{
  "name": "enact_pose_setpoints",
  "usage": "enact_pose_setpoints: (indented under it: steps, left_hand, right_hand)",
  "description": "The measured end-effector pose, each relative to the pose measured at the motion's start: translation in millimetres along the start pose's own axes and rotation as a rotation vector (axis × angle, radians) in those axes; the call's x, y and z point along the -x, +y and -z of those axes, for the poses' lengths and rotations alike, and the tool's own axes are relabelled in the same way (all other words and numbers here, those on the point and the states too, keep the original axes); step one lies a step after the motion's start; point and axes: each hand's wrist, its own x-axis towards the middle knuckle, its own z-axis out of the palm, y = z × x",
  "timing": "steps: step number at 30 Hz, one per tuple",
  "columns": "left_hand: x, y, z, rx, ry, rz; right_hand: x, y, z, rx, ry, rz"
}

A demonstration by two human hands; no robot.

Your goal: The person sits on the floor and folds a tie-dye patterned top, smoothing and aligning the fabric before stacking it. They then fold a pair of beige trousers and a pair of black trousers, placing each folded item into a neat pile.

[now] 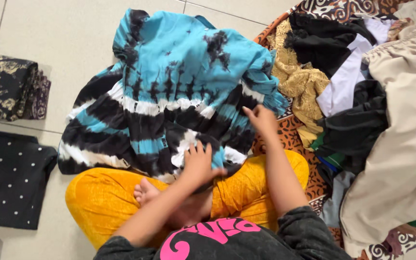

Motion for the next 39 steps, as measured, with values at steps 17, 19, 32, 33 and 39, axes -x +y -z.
enact_pose_setpoints:
  steps: [17,19,32,33,39]
  left_hand:
    - [21,-58,-64,0.892,0.201,-0.334]
    - [19,-49,-79,1.033,0.159,-0.423]
    - [12,-21,-96,0.538,0.109,0.040]
    - [17,-18,-89,0.442,0.072,0.015]
    - [42,-20,-44,0.641,-0.274,-0.176]
  right_hand:
    - [-115,-12,-29,-0.945,0.484,-0.078]
    - [-104,-8,-30,-0.896,0.252,-0.190]
    - [-88,-29,-89,-0.757,0.492,0.033]
    - [-89,-22,-86,-0.822,0.555,-0.065]
    - [-78,51,-65,-0.330,0.397,-0.275]
